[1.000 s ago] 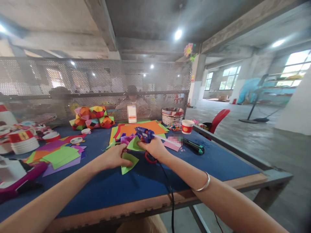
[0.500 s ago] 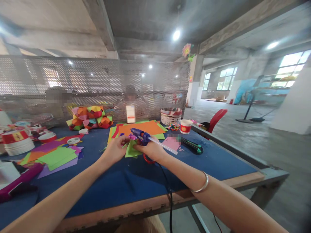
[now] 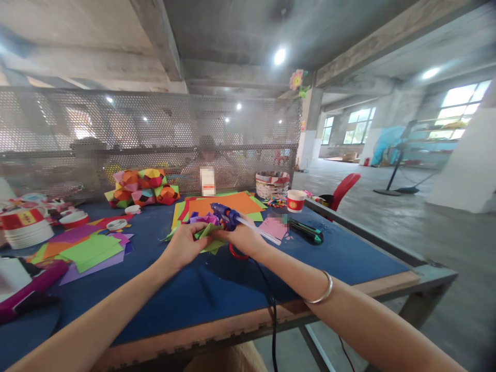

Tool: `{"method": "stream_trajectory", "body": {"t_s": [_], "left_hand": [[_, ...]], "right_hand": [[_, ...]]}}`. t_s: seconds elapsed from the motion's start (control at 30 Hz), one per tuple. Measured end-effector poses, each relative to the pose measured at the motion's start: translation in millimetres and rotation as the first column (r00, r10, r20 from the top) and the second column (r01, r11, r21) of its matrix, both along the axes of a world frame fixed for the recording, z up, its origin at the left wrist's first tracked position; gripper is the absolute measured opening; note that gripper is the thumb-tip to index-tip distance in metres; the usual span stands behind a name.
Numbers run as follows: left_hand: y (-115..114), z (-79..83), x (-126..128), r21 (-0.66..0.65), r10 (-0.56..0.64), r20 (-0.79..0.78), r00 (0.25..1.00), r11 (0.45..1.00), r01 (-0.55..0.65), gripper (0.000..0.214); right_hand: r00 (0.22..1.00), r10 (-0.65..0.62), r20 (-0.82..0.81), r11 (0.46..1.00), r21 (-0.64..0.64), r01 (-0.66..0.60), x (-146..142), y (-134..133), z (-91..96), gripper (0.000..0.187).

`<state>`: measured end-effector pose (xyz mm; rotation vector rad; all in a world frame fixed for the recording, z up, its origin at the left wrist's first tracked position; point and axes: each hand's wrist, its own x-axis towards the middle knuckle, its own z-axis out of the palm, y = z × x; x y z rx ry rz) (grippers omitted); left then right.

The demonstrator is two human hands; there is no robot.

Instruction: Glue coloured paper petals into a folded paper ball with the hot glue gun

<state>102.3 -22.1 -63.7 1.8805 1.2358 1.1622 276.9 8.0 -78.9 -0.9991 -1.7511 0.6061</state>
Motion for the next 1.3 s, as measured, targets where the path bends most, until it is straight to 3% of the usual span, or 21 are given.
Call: {"method": "stream_trajectory", "body": {"t_s": [0.27,0.47,0.67,0.83,0.93,1.07,1.3], "left_hand": [[4.2,1.9,-1.8,-0.018,0.112,0.131,0.985,0.994,-0.111,0.033],[6.3,0.1,-5.0,-0.09,0.066,0.145,0.987,0.995,-0.053,0.042],[13.8,-9.5,-3.9,-0.143,-0.045,0.232,0.972,0.987,0.079,0.042],[10.0,-4.6,-3.0,-0.114,0.078,0.225,0.971,0.992,-0.053,0.034],[7.0,-3.5,-4.6,-0.104,0.114,0.232,0.966,0.99,-0.092,0.033],[3.2,-3.8,-4.6,-0.212,0.079,0.3,0.951,0.977,-0.014,0.043],[-1.1,4.1,-2.6,-0.205,0.15,0.284,0.947,0.974,-0.093,0.026]], "right_hand": [[0.998,0.057,0.002,0.998,0.012,-0.057,-3.4,1.0,-4.3,0.036],[1.0,0.024,-0.011,1.0,-0.015,-0.025,-3.9,-3.4,-0.3,0.019],[0.995,0.09,-0.036,0.996,0.031,-0.088,-6.6,-4.0,-6.1,0.028],[0.999,-0.033,-0.04,0.999,0.015,0.033,-5.5,2.8,-4.4,0.019],[0.992,-0.002,-0.122,0.999,-0.044,-0.003,-5.5,5.7,-4.3,0.013],[0.984,-0.005,-0.181,0.993,-0.117,-0.017,-6.8,5.8,-5.4,0.011],[0.972,0.122,-0.2,0.99,-0.049,-0.134,-5.6,-0.5,-2.8,0.02]]}}
